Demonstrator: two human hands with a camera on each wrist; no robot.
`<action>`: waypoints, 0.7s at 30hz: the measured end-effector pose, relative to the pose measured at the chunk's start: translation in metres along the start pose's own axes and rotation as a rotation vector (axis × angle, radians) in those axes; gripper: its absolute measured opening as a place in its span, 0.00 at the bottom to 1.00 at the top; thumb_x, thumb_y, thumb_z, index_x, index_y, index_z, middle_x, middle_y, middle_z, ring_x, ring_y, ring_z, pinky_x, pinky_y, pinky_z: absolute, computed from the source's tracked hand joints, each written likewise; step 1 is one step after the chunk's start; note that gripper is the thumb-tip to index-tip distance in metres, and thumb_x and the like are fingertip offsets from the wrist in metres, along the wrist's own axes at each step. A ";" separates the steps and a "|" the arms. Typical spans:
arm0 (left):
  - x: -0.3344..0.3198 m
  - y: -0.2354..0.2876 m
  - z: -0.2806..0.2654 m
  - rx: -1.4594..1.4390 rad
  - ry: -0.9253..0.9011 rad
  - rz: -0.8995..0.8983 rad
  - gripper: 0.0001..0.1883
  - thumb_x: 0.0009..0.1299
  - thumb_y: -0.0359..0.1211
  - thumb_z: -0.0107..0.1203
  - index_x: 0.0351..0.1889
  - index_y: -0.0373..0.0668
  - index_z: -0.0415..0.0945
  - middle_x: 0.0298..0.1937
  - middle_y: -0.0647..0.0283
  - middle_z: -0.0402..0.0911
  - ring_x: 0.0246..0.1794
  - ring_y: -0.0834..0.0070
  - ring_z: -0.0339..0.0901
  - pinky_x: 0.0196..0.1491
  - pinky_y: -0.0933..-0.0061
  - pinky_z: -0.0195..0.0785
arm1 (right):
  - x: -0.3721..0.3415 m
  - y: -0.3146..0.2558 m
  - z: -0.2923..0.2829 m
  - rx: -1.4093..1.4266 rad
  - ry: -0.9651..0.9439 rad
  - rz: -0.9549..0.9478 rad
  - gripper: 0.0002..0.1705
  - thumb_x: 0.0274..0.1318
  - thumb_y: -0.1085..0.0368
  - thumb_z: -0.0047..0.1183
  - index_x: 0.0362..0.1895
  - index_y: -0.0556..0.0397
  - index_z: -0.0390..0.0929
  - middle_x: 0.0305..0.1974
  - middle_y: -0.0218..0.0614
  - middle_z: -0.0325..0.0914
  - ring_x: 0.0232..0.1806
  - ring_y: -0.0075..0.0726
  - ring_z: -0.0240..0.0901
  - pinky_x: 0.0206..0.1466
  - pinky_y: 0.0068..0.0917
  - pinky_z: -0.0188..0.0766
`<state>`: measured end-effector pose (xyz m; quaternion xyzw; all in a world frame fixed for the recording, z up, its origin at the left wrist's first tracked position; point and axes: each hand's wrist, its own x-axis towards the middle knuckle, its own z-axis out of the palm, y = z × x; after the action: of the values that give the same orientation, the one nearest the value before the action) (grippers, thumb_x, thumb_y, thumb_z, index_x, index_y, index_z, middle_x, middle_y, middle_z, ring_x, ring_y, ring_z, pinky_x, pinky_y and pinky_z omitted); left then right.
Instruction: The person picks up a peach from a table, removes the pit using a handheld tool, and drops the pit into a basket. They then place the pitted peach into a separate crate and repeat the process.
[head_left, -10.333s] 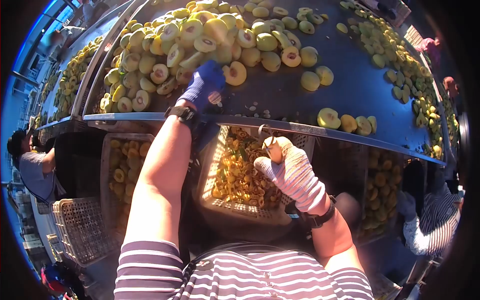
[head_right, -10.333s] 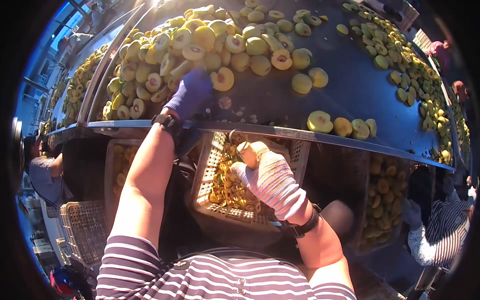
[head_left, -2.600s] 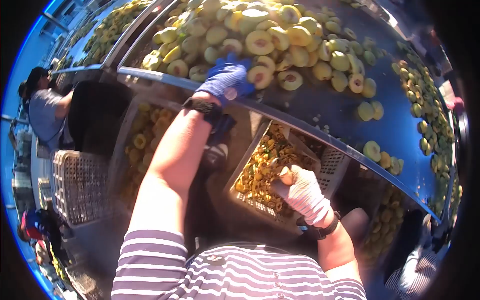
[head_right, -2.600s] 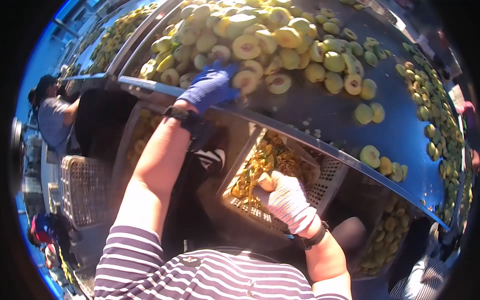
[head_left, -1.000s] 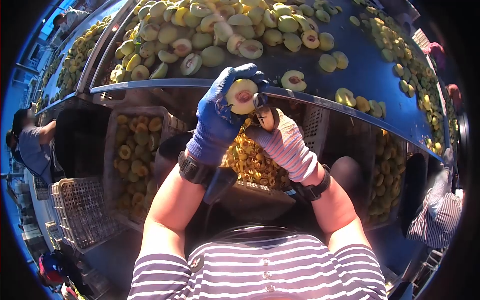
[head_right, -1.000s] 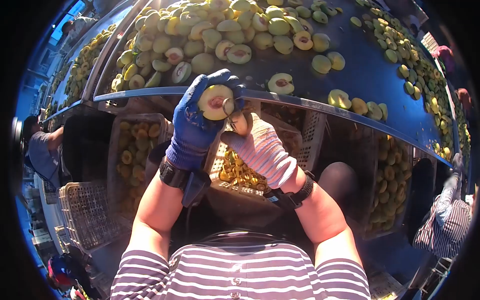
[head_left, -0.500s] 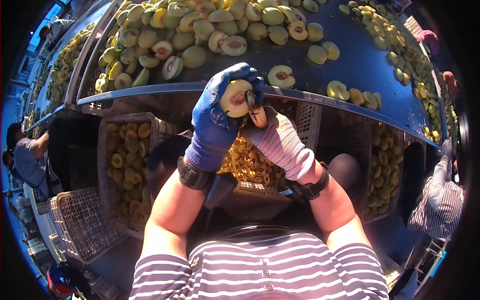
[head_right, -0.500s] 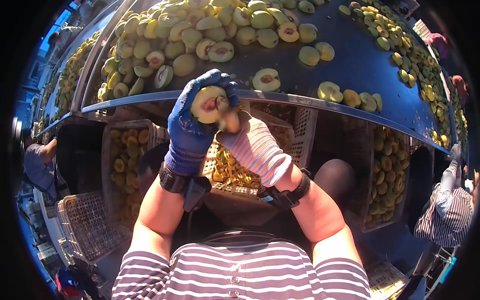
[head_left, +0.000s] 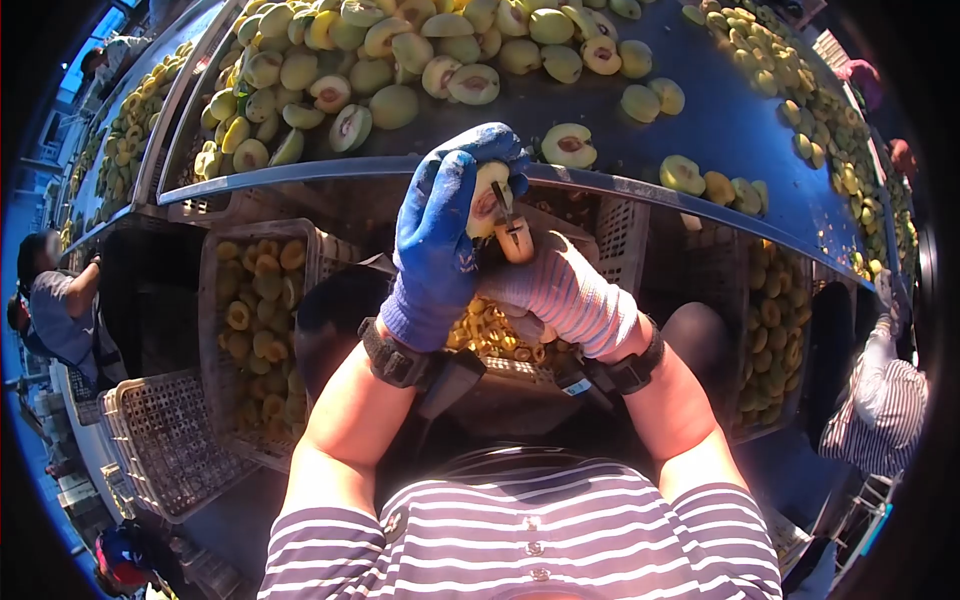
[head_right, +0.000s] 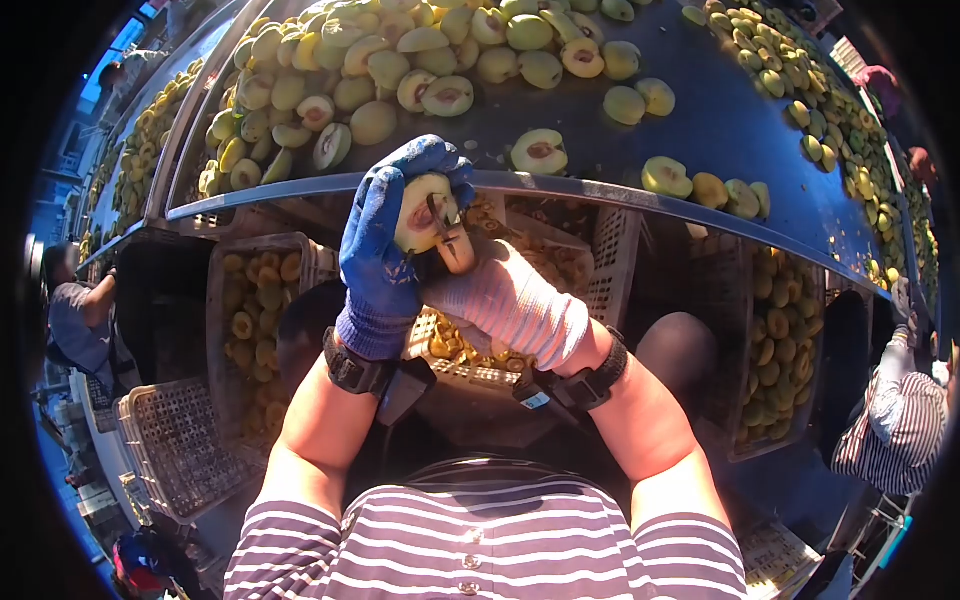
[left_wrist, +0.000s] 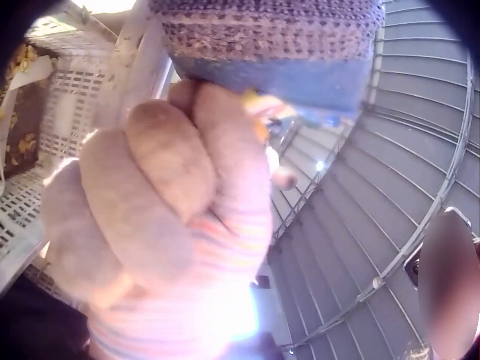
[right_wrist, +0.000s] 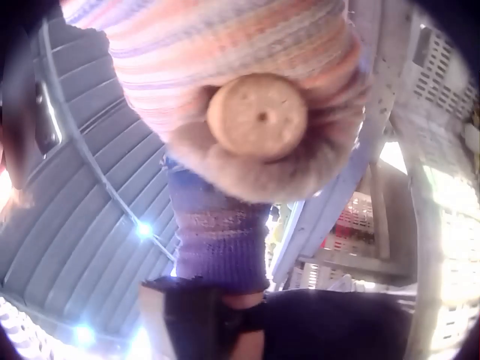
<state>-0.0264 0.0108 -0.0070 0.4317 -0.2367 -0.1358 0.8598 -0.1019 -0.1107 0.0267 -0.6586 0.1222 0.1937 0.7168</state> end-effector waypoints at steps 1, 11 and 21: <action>0.000 -0.001 -0.002 0.023 -0.009 -0.007 0.21 0.84 0.38 0.37 0.62 0.32 0.71 0.58 0.54 0.77 0.54 0.67 0.77 0.59 0.64 0.72 | 0.000 0.003 -0.004 0.066 -0.056 0.052 0.09 0.55 0.60 0.61 0.31 0.51 0.78 0.17 0.28 0.72 0.17 0.22 0.70 0.22 0.23 0.65; 0.013 0.025 -0.008 0.718 -0.219 0.256 0.18 0.83 0.37 0.43 0.52 0.31 0.78 0.50 0.57 0.83 0.46 0.75 0.80 0.50 0.73 0.75 | -0.008 0.001 0.000 0.142 -0.031 0.083 0.07 0.56 0.68 0.62 0.35 0.51 0.75 0.17 0.25 0.66 0.14 0.20 0.60 0.17 0.23 0.53; 0.019 0.003 0.007 0.276 0.244 -0.106 0.15 0.79 0.36 0.54 0.40 0.32 0.84 0.35 0.63 0.87 0.33 0.81 0.81 0.42 0.79 0.74 | 0.002 0.012 0.000 0.432 -0.152 0.177 0.13 0.58 0.67 0.62 0.25 0.50 0.70 0.15 0.25 0.63 0.12 0.22 0.59 0.16 0.23 0.53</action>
<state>-0.0136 -0.0009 0.0043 0.5707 -0.1241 -0.0936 0.8063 -0.1056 -0.1095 0.0149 -0.4605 0.1636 0.2743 0.8282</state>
